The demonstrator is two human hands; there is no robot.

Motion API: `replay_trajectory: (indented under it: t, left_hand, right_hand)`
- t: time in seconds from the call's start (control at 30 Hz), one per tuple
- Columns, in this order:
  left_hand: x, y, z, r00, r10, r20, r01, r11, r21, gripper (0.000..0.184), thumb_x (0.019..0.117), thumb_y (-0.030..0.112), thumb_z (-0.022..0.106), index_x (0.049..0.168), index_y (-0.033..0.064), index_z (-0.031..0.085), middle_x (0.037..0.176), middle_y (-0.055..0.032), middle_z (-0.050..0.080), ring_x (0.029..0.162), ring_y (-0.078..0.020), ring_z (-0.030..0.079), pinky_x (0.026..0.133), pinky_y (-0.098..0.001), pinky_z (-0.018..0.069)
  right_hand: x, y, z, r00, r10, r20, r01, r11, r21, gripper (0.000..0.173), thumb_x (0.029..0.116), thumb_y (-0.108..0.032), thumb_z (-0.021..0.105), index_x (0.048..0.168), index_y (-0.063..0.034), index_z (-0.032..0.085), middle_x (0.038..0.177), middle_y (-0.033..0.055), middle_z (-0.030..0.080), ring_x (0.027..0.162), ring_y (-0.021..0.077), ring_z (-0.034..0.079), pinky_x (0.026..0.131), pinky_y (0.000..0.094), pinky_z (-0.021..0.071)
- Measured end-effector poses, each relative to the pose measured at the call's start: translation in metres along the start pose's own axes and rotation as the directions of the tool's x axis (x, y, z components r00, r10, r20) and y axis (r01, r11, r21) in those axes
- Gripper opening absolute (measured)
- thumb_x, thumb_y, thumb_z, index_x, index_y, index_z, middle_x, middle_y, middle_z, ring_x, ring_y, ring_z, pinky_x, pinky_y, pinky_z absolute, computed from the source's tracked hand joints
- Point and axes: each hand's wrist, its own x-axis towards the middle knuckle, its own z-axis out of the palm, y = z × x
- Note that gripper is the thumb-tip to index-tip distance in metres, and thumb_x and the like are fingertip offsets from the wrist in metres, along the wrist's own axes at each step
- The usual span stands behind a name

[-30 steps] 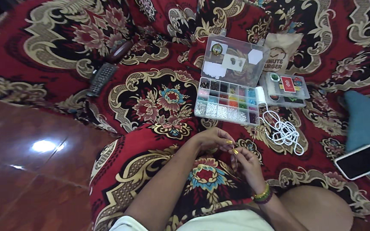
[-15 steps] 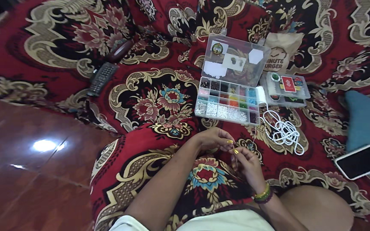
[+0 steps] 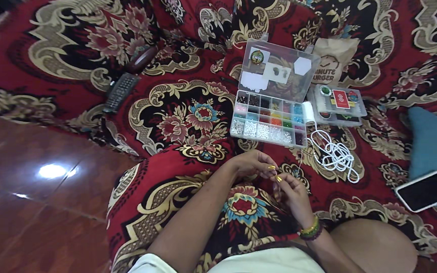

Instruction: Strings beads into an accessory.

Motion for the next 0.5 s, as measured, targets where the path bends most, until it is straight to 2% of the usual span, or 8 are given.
replay_trajectory:
  t: [0.5]
  left_hand:
    - [-0.0009,0.0012,0.0012,1.0,-0.012,-0.02,0.013,0.999,0.037,0.013,0.1002,0.003,0.058,0.095,0.0092,0.068,0.082,0.0066,0.072,0.075,-0.0028,0.069,0.077,-0.0227,0.0582]
  right_hand:
    - [-0.0002,-0.0011,-0.0004,1.0,0.002,0.02,-0.001,1.0,-0.019,0.022,0.1006,-0.005,0.049,0.099,0.0007,0.07,0.073,-0.0029,0.067,0.058,0.0027,0.062,0.056,0.0186,0.055]
